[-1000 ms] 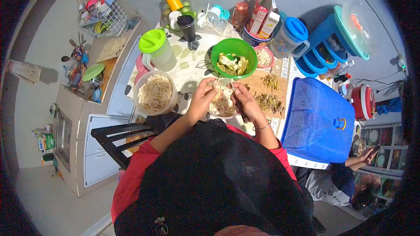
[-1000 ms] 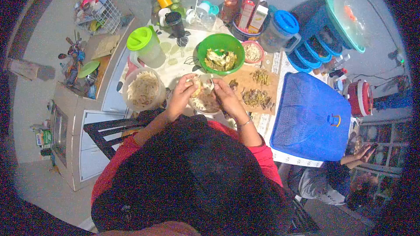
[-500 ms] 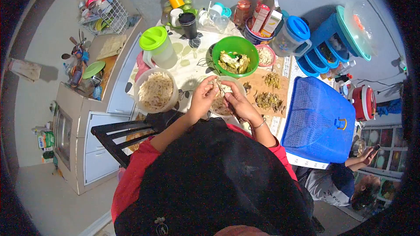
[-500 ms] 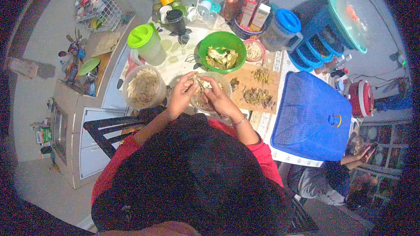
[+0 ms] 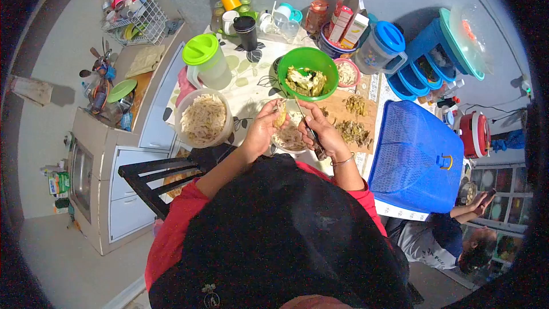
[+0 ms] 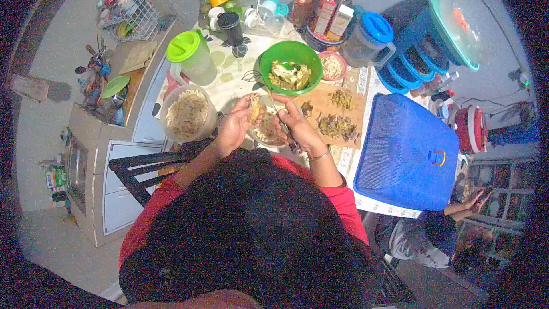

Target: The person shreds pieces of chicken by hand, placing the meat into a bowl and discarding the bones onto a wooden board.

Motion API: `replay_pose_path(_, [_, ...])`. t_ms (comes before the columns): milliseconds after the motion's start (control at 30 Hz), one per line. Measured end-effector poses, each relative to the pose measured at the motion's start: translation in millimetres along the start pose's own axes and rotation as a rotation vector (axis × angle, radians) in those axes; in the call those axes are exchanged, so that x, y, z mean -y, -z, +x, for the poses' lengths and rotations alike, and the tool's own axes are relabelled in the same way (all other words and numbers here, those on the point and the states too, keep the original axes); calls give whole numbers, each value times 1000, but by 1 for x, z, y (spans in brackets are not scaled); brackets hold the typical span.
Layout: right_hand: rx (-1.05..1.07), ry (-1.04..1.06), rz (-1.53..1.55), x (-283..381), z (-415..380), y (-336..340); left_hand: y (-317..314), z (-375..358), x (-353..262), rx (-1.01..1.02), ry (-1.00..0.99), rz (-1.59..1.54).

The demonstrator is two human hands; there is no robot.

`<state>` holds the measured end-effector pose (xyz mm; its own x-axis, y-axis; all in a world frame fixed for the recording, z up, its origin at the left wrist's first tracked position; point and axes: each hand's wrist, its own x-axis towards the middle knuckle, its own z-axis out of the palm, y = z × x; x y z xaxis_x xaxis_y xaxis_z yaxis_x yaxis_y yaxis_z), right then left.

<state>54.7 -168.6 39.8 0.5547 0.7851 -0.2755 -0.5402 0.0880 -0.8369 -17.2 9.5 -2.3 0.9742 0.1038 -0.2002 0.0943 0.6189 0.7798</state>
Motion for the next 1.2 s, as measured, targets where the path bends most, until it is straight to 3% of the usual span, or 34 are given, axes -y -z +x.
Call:
replay_pose_path(67, [21,-8,9,0,-1,-1,3,0,-1,13,49,-137])
replay_pose_path(267, [157,-54,182,-2,-3,3,5,-1,-5,-69,118,-110])
replay_pose_path(533, [263,-115,337,-10,-4,13,8,3,2,-7,83,-225])
replay_pose_path(633, [117,-156,238,-6,-7,8,3,3,0,-3,79,-297])
replay_pose_path(733, [-37,-60,-144,-13,-3,7,5,5,5,-11,43,-191])
replay_pose_path(867, [12,-44,-211,1,-7,-9,-1,2,8,11,24,66])
replay_pose_path(967, [35,24,-190,-4,-2,-16,-20,-6,4,-62,21,33])
replay_pose_path(1200, [0,139,-473,-15,9,-10,-22,-2,12,11,-120,117])
